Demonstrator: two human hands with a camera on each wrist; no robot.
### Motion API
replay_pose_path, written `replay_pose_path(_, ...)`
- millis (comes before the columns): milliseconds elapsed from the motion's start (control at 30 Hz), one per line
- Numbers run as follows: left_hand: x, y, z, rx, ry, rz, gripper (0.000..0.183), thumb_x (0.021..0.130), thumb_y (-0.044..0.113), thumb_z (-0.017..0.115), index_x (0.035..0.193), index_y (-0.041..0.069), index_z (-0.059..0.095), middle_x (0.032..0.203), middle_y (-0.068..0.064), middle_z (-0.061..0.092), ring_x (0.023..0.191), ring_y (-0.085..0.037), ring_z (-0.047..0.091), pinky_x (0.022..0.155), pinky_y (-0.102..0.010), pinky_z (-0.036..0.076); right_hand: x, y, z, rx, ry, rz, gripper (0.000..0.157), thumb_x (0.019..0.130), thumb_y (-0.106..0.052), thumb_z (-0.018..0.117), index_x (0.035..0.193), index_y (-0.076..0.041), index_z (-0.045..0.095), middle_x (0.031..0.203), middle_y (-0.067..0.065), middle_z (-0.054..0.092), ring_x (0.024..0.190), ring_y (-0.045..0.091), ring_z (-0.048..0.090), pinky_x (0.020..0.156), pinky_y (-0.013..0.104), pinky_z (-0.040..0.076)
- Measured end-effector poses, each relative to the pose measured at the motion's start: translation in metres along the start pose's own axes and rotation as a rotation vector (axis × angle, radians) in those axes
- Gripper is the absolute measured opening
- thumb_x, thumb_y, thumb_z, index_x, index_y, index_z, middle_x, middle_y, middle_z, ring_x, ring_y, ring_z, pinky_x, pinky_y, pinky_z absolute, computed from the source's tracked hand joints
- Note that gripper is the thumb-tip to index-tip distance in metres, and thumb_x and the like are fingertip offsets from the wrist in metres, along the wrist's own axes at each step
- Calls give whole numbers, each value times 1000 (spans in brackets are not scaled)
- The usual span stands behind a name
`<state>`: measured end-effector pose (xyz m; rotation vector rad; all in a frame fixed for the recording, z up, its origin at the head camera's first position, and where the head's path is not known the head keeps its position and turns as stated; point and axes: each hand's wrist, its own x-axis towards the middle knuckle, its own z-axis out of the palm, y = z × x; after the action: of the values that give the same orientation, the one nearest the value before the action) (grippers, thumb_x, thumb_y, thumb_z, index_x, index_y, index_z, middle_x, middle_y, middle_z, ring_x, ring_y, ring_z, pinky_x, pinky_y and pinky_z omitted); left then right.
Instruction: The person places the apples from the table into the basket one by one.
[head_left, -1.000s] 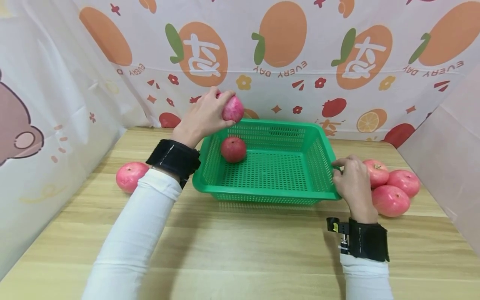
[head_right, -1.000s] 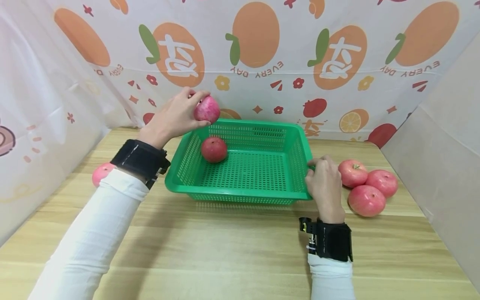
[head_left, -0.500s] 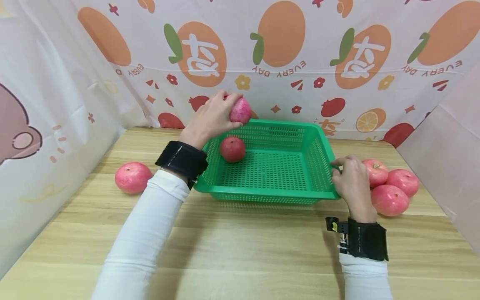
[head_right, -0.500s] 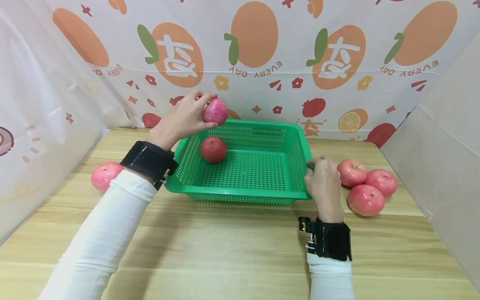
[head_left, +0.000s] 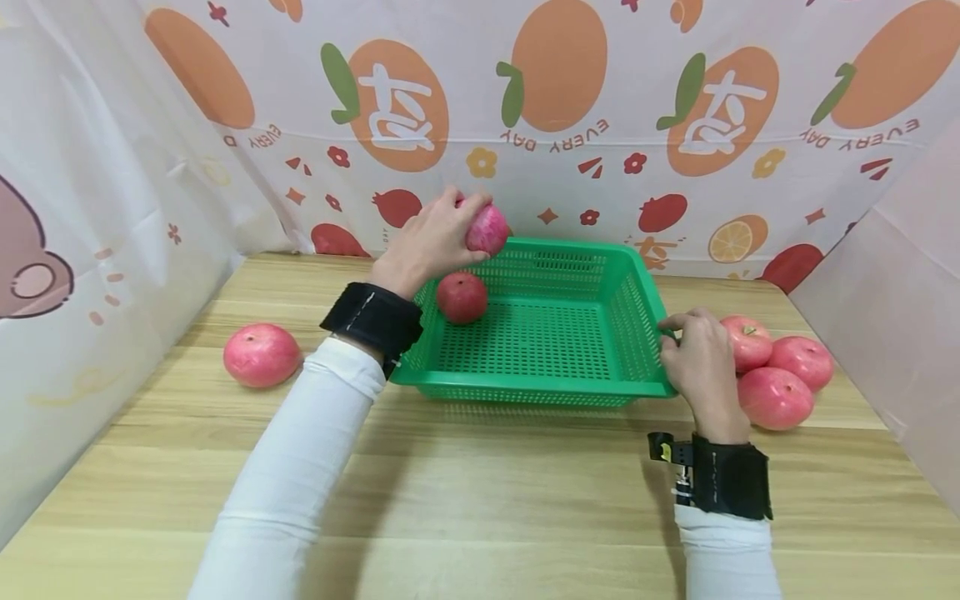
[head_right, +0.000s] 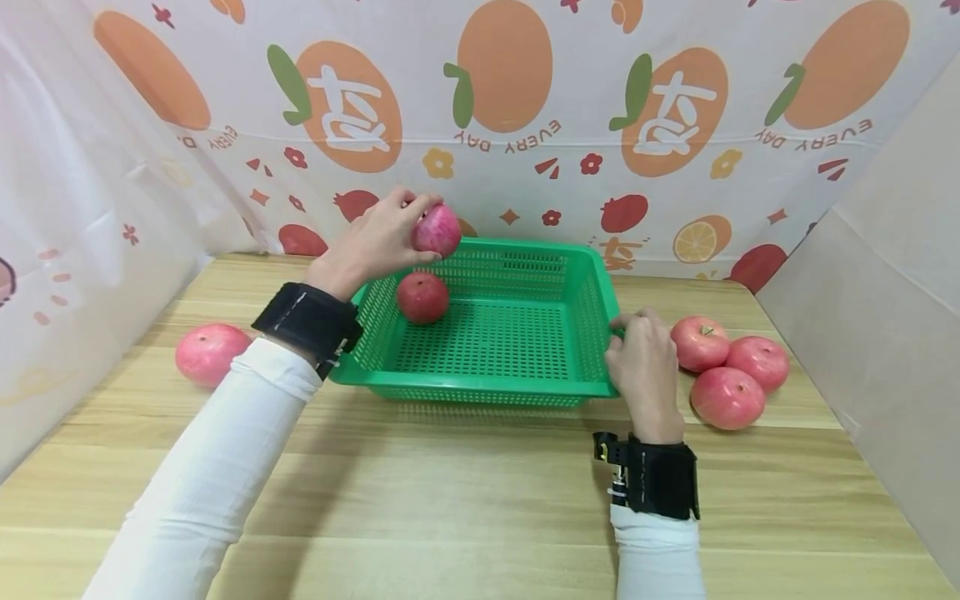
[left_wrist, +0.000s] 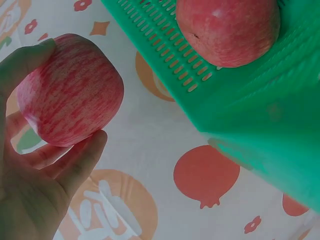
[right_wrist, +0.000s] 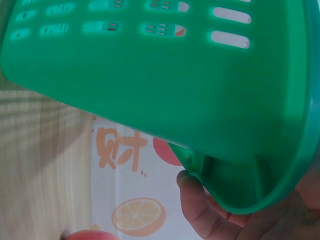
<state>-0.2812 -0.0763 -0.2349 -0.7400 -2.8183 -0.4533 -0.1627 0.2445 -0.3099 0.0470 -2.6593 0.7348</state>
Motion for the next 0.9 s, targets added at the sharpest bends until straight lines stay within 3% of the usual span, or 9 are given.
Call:
replay_pose_path(267, 2, 1, 6, 11, 3, 35, 71, 88, 25, 80, 148, 11, 46, 131, -23, 49, 116, -39, 54, 93, -53, 53, -1, 2, 2, -6, 8, -3, 23, 90, 7, 58, 107, 17, 69, 106, 32, 59, 97, 49, 53, 86, 63, 40)
replay_pose_path(600, 6, 2, 13, 107, 5, 61, 73, 86, 31, 82, 147, 11, 48, 127, -22, 54, 114, -38, 57, 92, -52, 53, 1, 1, 1, -17, 11, -17, 23, 89, 8, 59, 107, 17, 69, 106, 33, 59, 98, 50, 53, 87, 63, 41)
replay_pose_path(900, 8, 2, 18, 48, -39, 46, 71, 87, 28, 81, 146, 11, 46, 128, -22, 50, 117, -38, 53, 93, -52, 53, 0, 1, 1, -10, 0, 0, 23, 90, 7, 58, 108, 17, 69, 107, 33, 59, 97, 48, 52, 86, 62, 40)
